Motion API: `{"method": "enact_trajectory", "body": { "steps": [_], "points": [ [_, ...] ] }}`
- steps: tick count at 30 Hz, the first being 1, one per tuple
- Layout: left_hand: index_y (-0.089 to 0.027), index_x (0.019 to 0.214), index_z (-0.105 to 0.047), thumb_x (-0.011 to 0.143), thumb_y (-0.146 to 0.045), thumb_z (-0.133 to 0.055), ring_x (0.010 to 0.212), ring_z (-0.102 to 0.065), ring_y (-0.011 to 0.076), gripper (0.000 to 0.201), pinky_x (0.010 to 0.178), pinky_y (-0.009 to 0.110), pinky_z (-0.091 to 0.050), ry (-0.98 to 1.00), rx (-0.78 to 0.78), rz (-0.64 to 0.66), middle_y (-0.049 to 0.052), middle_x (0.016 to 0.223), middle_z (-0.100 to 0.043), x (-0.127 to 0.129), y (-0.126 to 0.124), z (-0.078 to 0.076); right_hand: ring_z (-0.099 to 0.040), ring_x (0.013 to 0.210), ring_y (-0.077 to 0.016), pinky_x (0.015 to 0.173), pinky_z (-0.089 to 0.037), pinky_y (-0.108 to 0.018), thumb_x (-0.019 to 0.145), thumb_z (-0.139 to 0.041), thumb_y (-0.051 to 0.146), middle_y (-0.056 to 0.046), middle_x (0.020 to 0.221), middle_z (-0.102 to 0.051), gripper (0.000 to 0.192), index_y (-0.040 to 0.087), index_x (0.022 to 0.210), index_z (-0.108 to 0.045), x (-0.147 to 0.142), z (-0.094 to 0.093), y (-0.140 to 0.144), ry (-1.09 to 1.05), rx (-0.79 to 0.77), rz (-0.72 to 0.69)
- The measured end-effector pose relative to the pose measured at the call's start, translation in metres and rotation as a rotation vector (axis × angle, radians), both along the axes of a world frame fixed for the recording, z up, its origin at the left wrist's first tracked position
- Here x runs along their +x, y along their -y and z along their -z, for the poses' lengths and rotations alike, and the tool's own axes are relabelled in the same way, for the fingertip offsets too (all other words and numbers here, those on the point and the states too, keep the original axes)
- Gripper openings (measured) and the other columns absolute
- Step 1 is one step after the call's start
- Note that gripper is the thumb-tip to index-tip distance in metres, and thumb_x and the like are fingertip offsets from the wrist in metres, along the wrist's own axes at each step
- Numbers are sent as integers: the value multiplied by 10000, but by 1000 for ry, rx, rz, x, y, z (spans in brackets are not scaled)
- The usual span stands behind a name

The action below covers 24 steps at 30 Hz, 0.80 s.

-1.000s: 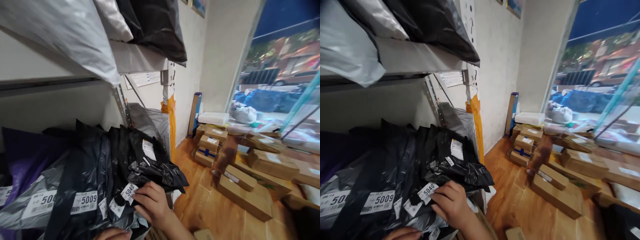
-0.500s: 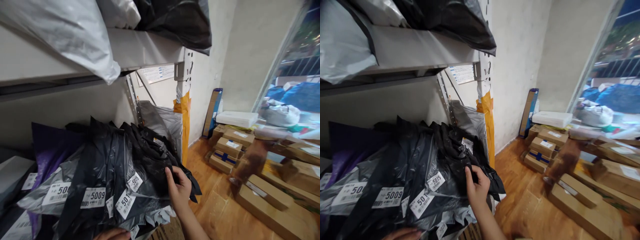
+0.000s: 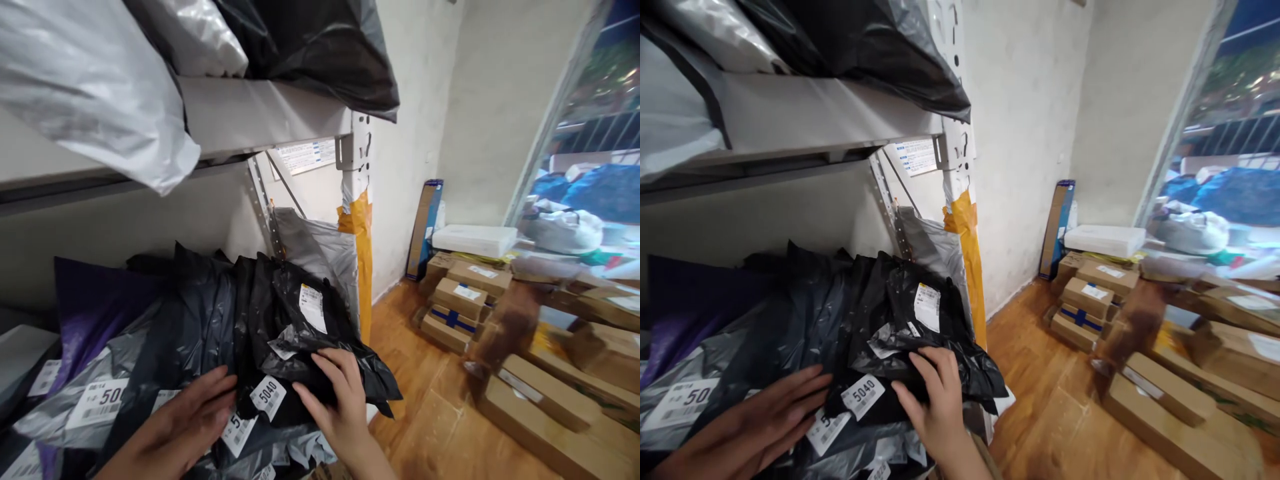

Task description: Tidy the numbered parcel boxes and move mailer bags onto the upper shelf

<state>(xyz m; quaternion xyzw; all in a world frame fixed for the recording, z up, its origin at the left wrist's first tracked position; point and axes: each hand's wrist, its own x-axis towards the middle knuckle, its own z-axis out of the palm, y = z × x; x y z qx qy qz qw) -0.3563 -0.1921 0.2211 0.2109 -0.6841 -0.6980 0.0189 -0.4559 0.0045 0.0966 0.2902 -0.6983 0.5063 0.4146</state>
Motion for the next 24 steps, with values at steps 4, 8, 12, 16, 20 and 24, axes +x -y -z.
{"method": "enact_trajectory", "body": {
  "steps": [4, 8, 12, 16, 20, 24],
  "points": [
    [-144, 1189, -518, 569, -370, -825, 1118, -589, 306, 728, 967, 428, -489, 85, 2, -82, 164, 1208, -614, -16, -8, -8, -517, 986, -251, 778, -516, -435, 766, -645, 110, -101, 1093, -536, 288, 266, 1007, -660, -1, 4, -1, -61, 162, -26],
    [-129, 1076, -574, 558, -400, -814, 914, -681, 311, 632, 809, 427, -567, 219, -54, -2, 142, 926, -711, -24, -13, -14, -492, 999, -252, 778, -529, -424, 766, -603, 74, -114, 1117, -545, 296, 237, 1006, -664, 4, 7, -1, -88, 185, -76],
    [-150, 933, -588, 566, -504, -790, 783, -704, 260, 548, 598, 282, -571, 353, -71, 40, 101, 801, -720, -37, -18, -17, -525, 948, -228, 751, -542, -371, 775, -610, 88, -99, 1045, -630, 257, 217, 991, -665, 9, 2, -3, -101, 200, -101],
    [-167, 849, -584, 506, -526, -808, 810, -694, 234, 545, 632, 257, -563, 346, -141, 201, 73, 859, -719, -61, -21, -24, -559, 867, -200, 751, -525, -365, 805, -597, 116, -53, 888, -690, 180, 188, 962, -647, 6, 1, -7, -223, 141, -82],
    [-163, 925, -594, 567, -279, -744, 825, -691, 252, 405, 745, 340, -571, 402, -217, 454, 46, 854, -721, -80, -17, -28, -560, 904, -219, 773, -511, -405, 780, -612, 82, -89, 940, -658, 340, 161, 1109, -578, -5, 6, -12, -95, -59, 117],
    [-190, 1051, -569, 557, -144, -639, 846, -686, 242, 502, 743, 339, -568, 413, -163, 570, 6, 863, -717, -83, -10, -21, -556, 945, -235, 762, -537, -412, 810, -551, 102, -94, 1018, -644, 282, 206, 1065, -613, -15, 8, -15, -13, 165, -59]
  ]
}}
